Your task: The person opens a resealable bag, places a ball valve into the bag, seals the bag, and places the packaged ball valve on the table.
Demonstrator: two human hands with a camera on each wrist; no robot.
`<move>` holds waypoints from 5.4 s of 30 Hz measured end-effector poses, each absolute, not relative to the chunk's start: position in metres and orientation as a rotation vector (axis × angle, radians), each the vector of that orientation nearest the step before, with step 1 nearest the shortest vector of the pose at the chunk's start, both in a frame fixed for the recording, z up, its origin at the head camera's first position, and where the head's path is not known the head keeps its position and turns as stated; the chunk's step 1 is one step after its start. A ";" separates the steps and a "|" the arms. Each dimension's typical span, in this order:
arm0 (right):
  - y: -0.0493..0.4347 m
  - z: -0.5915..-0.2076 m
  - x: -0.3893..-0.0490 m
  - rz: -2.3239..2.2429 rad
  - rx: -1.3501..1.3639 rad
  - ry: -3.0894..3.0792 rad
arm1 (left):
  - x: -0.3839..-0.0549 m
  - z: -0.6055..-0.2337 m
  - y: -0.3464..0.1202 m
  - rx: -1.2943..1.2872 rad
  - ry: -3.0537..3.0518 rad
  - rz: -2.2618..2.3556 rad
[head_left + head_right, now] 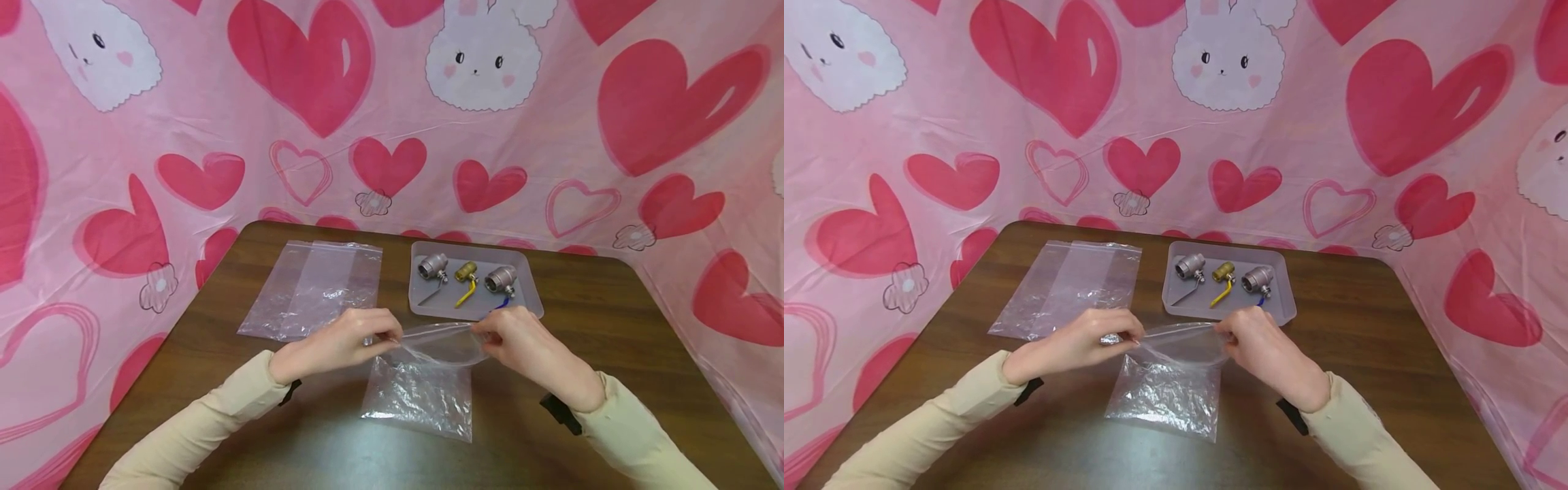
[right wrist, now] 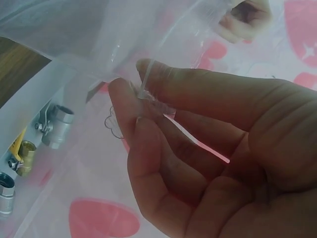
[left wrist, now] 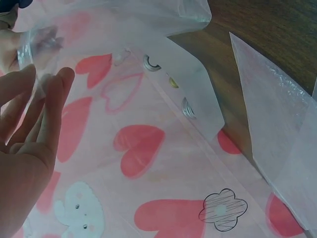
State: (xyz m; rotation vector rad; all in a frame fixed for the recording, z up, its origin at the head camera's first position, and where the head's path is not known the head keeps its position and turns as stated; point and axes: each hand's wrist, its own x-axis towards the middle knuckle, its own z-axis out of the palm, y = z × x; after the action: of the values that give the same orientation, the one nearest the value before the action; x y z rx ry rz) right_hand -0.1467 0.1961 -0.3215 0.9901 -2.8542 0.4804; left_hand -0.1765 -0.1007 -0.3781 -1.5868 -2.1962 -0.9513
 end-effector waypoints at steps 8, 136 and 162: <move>0.196 -0.320 -0.144 0.478 0.953 -2.885 | -0.177 -0.379 -0.102 -1.593 -2.206 -0.927; 0.283 -0.373 -0.283 0.663 0.178 -3.204 | -0.179 -0.351 -0.075 -1.352 -2.654 -0.948; 0.275 -0.396 -0.299 0.606 -0.060 -3.260 | -0.180 -0.356 -0.073 -1.386 -2.612 -0.892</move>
State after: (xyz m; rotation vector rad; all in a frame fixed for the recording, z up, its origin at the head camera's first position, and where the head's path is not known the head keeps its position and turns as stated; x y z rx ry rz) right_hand -0.2986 0.2745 -0.3956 -0.0601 -3.2596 0.6061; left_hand -0.1798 -0.0733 -0.3564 -1.3857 -2.6123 -0.8921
